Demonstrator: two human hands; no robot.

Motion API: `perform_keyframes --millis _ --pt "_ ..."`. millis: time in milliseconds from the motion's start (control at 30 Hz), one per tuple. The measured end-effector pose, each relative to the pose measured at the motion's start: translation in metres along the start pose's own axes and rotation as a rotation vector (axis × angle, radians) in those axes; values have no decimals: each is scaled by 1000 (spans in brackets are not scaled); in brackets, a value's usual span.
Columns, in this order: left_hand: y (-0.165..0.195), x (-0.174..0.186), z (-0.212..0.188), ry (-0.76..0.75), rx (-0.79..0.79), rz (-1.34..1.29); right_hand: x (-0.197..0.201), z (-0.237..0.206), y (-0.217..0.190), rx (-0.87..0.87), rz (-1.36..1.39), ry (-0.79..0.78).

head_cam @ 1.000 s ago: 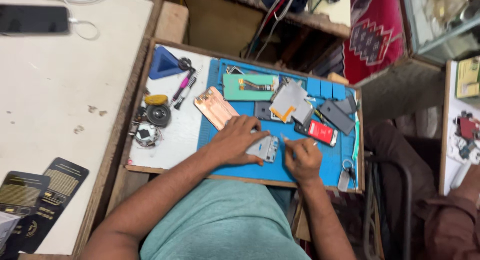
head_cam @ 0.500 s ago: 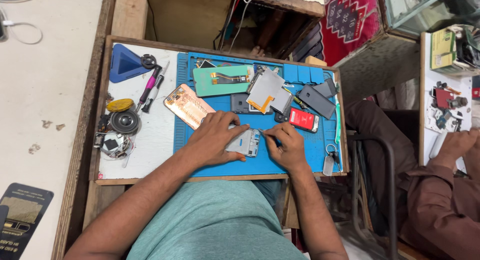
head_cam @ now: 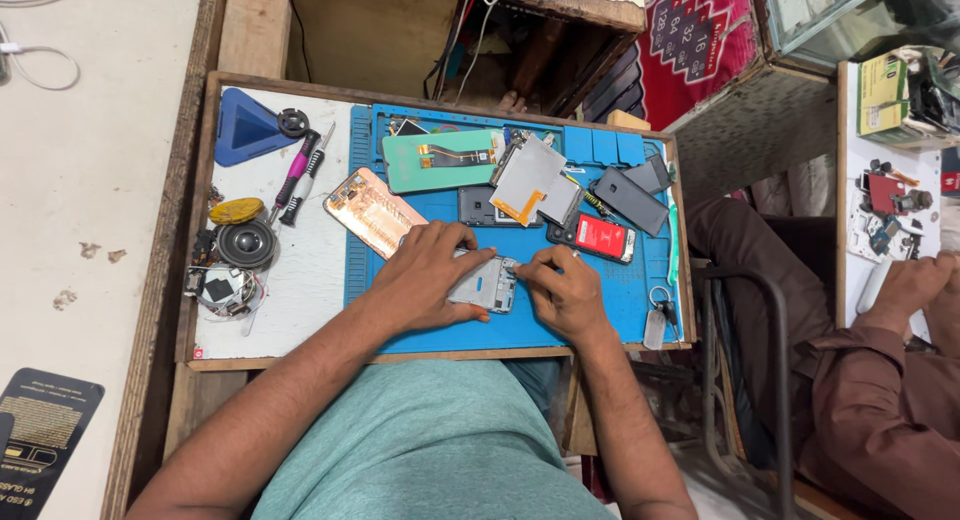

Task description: The person disassembles a smartphone, removes the battery, and manipulates the internal frame and components on a workbench. They handle the battery, frame, and other parts, then reposition the frame and continue working on the device.

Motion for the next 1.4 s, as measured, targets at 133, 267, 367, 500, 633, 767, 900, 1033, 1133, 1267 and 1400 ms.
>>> perform_keyframes --millis 133,267,367,500,633,767,900,1033,1133,1267,1400 --pt "1 3 1 20 -18 -23 -3 -1 2 29 25 20" --pt "7 -5 16 -13 11 -17 3 -5 17 57 70 4" --pt "22 -14 29 16 19 49 17 -14 27 68 2 14" --pt "30 -21 38 -29 82 129 27 -17 33 48 39 -5" --pt "34 -26 39 -35 98 152 32 -18 35 26 29 -18" --pt "39 -30 42 -27 102 170 39 -21 38 12 40 -5" --pt "38 -36 44 -50 122 203 41 -23 41 -22 56 -39" --pt "37 -39 41 -31 113 217 46 -23 40 -15 67 -21" --pt "36 -41 41 -31 105 216 49 -23 39 -12 71 -9" --pt "31 -46 43 -91 143 246 51 -26 44 -69 124 -19" --pt "27 -49 45 -135 178 270 52 -28 55 -167 286 9"
Point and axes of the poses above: each hand's wrist, its own z-axis towards the middle knuckle, its own x-axis out of the back of the hand, y = z × x, the point moved 6 cm from there along z, towards the middle knuckle, and after that the axes turned 13 degrees about -z, right-handed, at the moved point
